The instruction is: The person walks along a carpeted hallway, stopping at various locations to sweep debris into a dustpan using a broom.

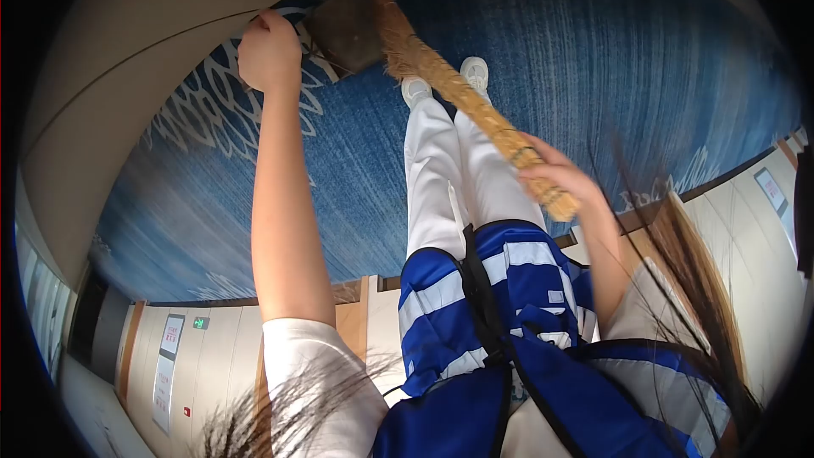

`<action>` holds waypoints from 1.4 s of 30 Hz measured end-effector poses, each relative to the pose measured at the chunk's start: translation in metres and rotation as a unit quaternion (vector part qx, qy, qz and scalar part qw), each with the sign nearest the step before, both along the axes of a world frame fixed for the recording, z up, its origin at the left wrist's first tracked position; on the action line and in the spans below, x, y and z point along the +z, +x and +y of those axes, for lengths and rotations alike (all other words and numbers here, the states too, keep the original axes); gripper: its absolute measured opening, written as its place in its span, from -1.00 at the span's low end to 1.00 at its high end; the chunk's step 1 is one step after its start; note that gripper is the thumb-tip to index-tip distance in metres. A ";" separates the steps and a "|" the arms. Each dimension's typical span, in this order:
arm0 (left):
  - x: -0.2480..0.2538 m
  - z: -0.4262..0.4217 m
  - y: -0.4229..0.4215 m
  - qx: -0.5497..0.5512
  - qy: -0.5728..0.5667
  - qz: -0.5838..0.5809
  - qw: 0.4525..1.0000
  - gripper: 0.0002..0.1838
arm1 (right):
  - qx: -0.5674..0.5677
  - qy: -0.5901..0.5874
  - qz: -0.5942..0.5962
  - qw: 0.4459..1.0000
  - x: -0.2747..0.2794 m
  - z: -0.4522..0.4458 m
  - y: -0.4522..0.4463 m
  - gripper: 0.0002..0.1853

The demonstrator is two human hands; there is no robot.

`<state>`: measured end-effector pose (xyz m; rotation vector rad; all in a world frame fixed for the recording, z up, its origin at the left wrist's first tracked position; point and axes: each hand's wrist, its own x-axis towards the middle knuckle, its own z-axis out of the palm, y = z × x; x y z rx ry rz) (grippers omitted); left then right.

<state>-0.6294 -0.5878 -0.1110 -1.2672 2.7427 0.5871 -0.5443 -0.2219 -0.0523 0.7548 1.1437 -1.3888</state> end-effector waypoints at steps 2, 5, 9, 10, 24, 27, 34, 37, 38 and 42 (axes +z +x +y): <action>0.001 0.001 0.000 0.000 0.002 0.004 1.000 -0.50 | 0.001 0.009 -0.067 0.998 0.029 0.031 -0.020 -0.24; 0.002 0.002 0.001 -0.005 -0.014 0.011 1.000 -0.53 | 0.025 0.088 0.001 0.996 0.065 0.057 -0.040 -0.26; 0.006 0.006 -0.002 -0.007 -0.024 0.020 0.999 -0.56 | 0.110 0.229 0.081 0.964 0.054 0.068 -0.055 -0.22; 0.005 0.005 -0.002 -0.008 -0.034 0.023 0.999 -0.56 | 0.184 0.293 0.099 0.933 0.043 0.063 -0.067 -0.20; 0.000 0.003 -0.002 -0.004 -0.023 0.037 0.999 -0.57 | 0.227 0.097 0.113 0.962 -0.029 -0.116 0.036 -0.19; 0.000 0.000 -0.004 -0.006 -0.028 0.036 0.999 -0.58 | 0.134 0.010 0.190 0.973 -0.055 -0.069 0.052 -0.21; 0.000 0.001 0.001 -0.019 -0.039 0.051 0.998 -0.58 | 0.037 0.087 -0.012 0.995 0.052 0.021 -0.034 -0.30; -0.003 0.001 0.001 -0.020 -0.047 0.075 0.996 -0.59 | 0.109 0.166 0.080 0.977 0.046 0.027 -0.040 -0.22; -0.002 0.001 0.002 -0.027 -0.045 0.075 0.996 -0.59 | 0.127 0.211 0.111 0.963 0.037 0.015 -0.040 -0.21; -0.005 0.000 0.001 -0.026 -0.048 0.066 0.996 -0.59 | 0.279 0.326 0.229 0.874 -0.047 -0.008 -0.034 -0.26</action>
